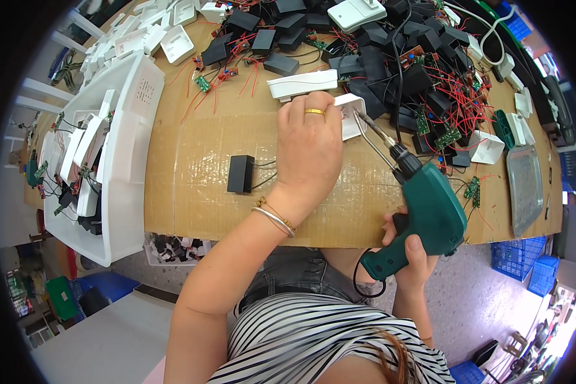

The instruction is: The recorder is assembling small electronic components into plastic cases and using a hot air gun to seal them.

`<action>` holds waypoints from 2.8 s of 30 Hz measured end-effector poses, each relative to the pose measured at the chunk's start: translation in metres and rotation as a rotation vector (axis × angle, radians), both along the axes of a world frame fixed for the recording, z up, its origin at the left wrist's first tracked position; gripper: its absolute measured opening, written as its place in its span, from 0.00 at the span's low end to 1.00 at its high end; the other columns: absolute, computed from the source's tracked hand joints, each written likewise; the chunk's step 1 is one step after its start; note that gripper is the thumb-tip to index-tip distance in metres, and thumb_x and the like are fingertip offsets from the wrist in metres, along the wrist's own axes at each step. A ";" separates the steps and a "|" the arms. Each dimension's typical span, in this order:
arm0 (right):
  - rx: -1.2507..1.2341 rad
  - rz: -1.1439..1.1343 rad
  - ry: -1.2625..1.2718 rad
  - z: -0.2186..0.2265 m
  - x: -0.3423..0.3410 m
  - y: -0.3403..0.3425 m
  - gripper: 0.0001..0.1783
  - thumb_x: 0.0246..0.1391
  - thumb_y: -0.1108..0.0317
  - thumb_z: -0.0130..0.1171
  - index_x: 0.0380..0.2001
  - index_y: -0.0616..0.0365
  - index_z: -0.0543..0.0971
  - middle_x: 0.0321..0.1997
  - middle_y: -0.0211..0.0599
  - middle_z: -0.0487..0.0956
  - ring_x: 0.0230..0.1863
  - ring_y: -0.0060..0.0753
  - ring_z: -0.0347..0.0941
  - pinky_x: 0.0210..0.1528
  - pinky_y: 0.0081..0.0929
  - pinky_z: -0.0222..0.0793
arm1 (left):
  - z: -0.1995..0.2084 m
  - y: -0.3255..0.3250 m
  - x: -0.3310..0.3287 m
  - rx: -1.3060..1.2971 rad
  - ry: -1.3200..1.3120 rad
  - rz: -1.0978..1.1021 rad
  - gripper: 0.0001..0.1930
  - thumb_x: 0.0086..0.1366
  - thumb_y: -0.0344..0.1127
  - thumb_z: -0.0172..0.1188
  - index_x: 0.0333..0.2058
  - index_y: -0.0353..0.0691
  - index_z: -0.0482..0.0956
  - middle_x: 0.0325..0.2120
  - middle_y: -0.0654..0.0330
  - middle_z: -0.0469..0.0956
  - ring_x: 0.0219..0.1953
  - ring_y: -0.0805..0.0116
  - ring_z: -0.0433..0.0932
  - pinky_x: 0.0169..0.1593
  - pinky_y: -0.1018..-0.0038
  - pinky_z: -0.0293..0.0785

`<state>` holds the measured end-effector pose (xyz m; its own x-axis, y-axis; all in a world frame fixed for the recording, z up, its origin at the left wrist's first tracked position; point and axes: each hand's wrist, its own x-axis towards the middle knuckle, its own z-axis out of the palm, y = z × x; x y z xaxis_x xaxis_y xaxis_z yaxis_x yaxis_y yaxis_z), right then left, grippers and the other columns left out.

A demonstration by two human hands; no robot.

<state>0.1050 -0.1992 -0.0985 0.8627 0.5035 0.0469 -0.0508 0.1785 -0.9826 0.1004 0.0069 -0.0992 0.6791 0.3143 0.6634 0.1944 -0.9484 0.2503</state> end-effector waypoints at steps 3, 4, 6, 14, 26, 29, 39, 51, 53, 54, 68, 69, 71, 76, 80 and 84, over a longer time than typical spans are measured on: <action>0.054 -0.015 0.030 -0.003 -0.005 -0.008 0.30 0.46 0.56 0.52 0.44 0.72 0.65 0.36 0.53 0.72 0.24 0.29 0.69 0.37 0.29 0.65 | 0.000 0.001 0.000 0.008 -0.001 -0.001 0.05 0.50 0.28 0.56 0.25 0.34 0.71 0.32 0.56 0.69 0.36 0.57 0.67 0.40 0.65 0.62; 0.118 -0.020 0.050 -0.005 -0.005 -0.010 0.30 0.46 0.55 0.52 0.44 0.71 0.65 0.35 0.52 0.72 0.25 0.29 0.69 0.38 0.30 0.64 | 0.000 0.000 0.000 0.013 -0.003 -0.003 0.05 0.50 0.28 0.56 0.25 0.34 0.70 0.32 0.56 0.69 0.36 0.57 0.66 0.39 0.65 0.61; 0.184 -0.024 0.067 -0.008 -0.005 -0.010 0.30 0.46 0.54 0.52 0.44 0.71 0.65 0.35 0.52 0.72 0.25 0.29 0.68 0.39 0.31 0.64 | 0.000 0.000 0.001 0.014 -0.003 -0.003 0.05 0.51 0.28 0.55 0.25 0.34 0.70 0.32 0.56 0.69 0.36 0.57 0.66 0.39 0.65 0.61; 0.238 -0.008 0.010 -0.013 -0.002 -0.010 0.31 0.46 0.52 0.52 0.44 0.69 0.65 0.36 0.50 0.72 0.28 0.28 0.68 0.41 0.31 0.62 | 0.004 0.000 -0.003 0.003 -0.036 -0.003 0.04 0.50 0.28 0.56 0.24 0.34 0.70 0.32 0.56 0.69 0.36 0.57 0.66 0.41 0.64 0.61; 0.278 0.061 -0.023 -0.020 -0.001 -0.011 0.31 0.46 0.55 0.54 0.46 0.70 0.64 0.39 0.51 0.71 0.29 0.30 0.69 0.35 0.26 0.69 | 0.031 0.003 -0.038 -0.210 0.269 0.045 0.31 0.42 0.34 0.66 0.46 0.35 0.65 0.43 0.51 0.65 0.39 0.54 0.70 0.40 0.64 0.69; 0.279 0.027 0.070 -0.018 -0.007 -0.013 0.31 0.46 0.55 0.54 0.46 0.70 0.64 0.39 0.50 0.71 0.29 0.29 0.69 0.34 0.25 0.68 | 0.059 0.015 -0.059 -0.240 0.185 0.068 0.29 0.44 0.36 0.65 0.46 0.36 0.66 0.40 0.50 0.72 0.38 0.55 0.74 0.41 0.68 0.71; 0.377 0.053 0.021 -0.024 -0.002 -0.015 0.27 0.48 0.57 0.52 0.45 0.69 0.65 0.38 0.46 0.71 0.29 0.27 0.67 0.36 0.24 0.64 | 0.167 0.214 -0.199 -0.369 -0.026 0.685 0.34 0.43 0.49 0.67 0.45 0.31 0.70 0.38 0.48 0.75 0.38 0.58 0.75 0.43 0.69 0.70; 0.298 0.019 -0.041 -0.016 -0.001 -0.012 0.28 0.47 0.56 0.52 0.45 0.68 0.65 0.38 0.46 0.72 0.29 0.26 0.67 0.32 0.20 0.64 | 0.068 0.073 0.004 -0.208 0.445 0.140 0.28 0.54 0.56 0.54 0.39 0.32 0.72 0.37 0.44 0.72 0.40 0.51 0.72 0.43 0.64 0.69; 0.283 0.033 -0.029 -0.014 -0.004 -0.010 0.29 0.47 0.56 0.52 0.46 0.69 0.65 0.38 0.46 0.72 0.29 0.26 0.67 0.33 0.21 0.64 | 0.066 0.064 0.007 -0.309 0.456 0.304 0.31 0.53 0.57 0.55 0.40 0.30 0.70 0.40 0.43 0.70 0.38 0.49 0.72 0.43 0.64 0.69; 0.277 0.026 -0.032 -0.014 -0.004 -0.011 0.29 0.47 0.56 0.52 0.46 0.69 0.65 0.38 0.46 0.72 0.29 0.26 0.67 0.33 0.21 0.64 | 0.061 0.063 0.005 -0.313 0.455 0.295 0.31 0.53 0.57 0.55 0.40 0.30 0.70 0.40 0.43 0.70 0.38 0.49 0.72 0.43 0.64 0.69; 0.299 0.045 -0.054 -0.016 0.000 -0.012 0.29 0.47 0.57 0.52 0.46 0.70 0.65 0.39 0.49 0.72 0.29 0.29 0.69 0.40 0.28 0.65 | 0.087 0.073 -0.072 -1.174 0.076 -0.236 0.12 0.48 0.27 0.59 0.34 0.38 0.72 0.35 0.52 0.72 0.39 0.57 0.73 0.40 0.68 0.70; 0.311 0.047 -0.065 -0.017 0.000 -0.010 0.29 0.47 0.58 0.52 0.46 0.70 0.65 0.39 0.49 0.72 0.29 0.28 0.69 0.40 0.29 0.64 | 0.091 0.073 -0.074 -0.720 0.172 -0.181 0.12 0.48 0.28 0.59 0.34 0.38 0.72 0.34 0.51 0.72 0.39 0.56 0.72 0.39 0.67 0.70; 0.298 0.029 -0.068 -0.018 0.001 -0.011 0.29 0.47 0.58 0.52 0.46 0.70 0.64 0.39 0.49 0.72 0.29 0.28 0.69 0.40 0.29 0.64 | 0.092 0.071 -0.072 -0.266 0.253 -0.126 0.13 0.48 0.29 0.60 0.34 0.37 0.72 0.34 0.50 0.72 0.40 0.56 0.72 0.37 0.67 0.71; 0.303 0.008 -0.075 -0.018 -0.002 -0.010 0.29 0.47 0.57 0.52 0.46 0.70 0.65 0.39 0.48 0.72 0.29 0.28 0.69 0.39 0.28 0.64 | 0.065 0.038 -0.042 -0.259 0.470 -0.344 0.19 0.45 0.30 0.61 0.39 0.38 0.71 0.31 0.51 0.74 0.35 0.52 0.73 0.39 0.65 0.69; 0.282 0.015 -0.057 -0.016 -0.003 -0.008 0.28 0.47 0.57 0.52 0.46 0.70 0.65 0.39 0.48 0.72 0.29 0.27 0.68 0.38 0.26 0.64 | 0.049 0.015 -0.036 -0.256 0.518 -0.424 0.21 0.45 0.28 0.59 0.42 0.39 0.71 0.34 0.52 0.73 0.36 0.52 0.72 0.43 0.64 0.67; 0.261 0.008 -0.071 -0.018 -0.001 -0.011 0.28 0.47 0.57 0.52 0.45 0.70 0.65 0.39 0.48 0.71 0.29 0.27 0.68 0.38 0.25 0.64 | 0.063 0.039 -0.039 -0.395 0.344 -0.480 0.17 0.46 0.28 0.57 0.39 0.39 0.73 0.33 0.55 0.73 0.39 0.55 0.70 0.44 0.64 0.66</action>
<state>0.1036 -0.2098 -0.1162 0.8489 0.4729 0.2363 0.0146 0.4260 -0.9046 0.0611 0.0459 -0.0366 0.9533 0.1008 0.2848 -0.0926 -0.7998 0.5930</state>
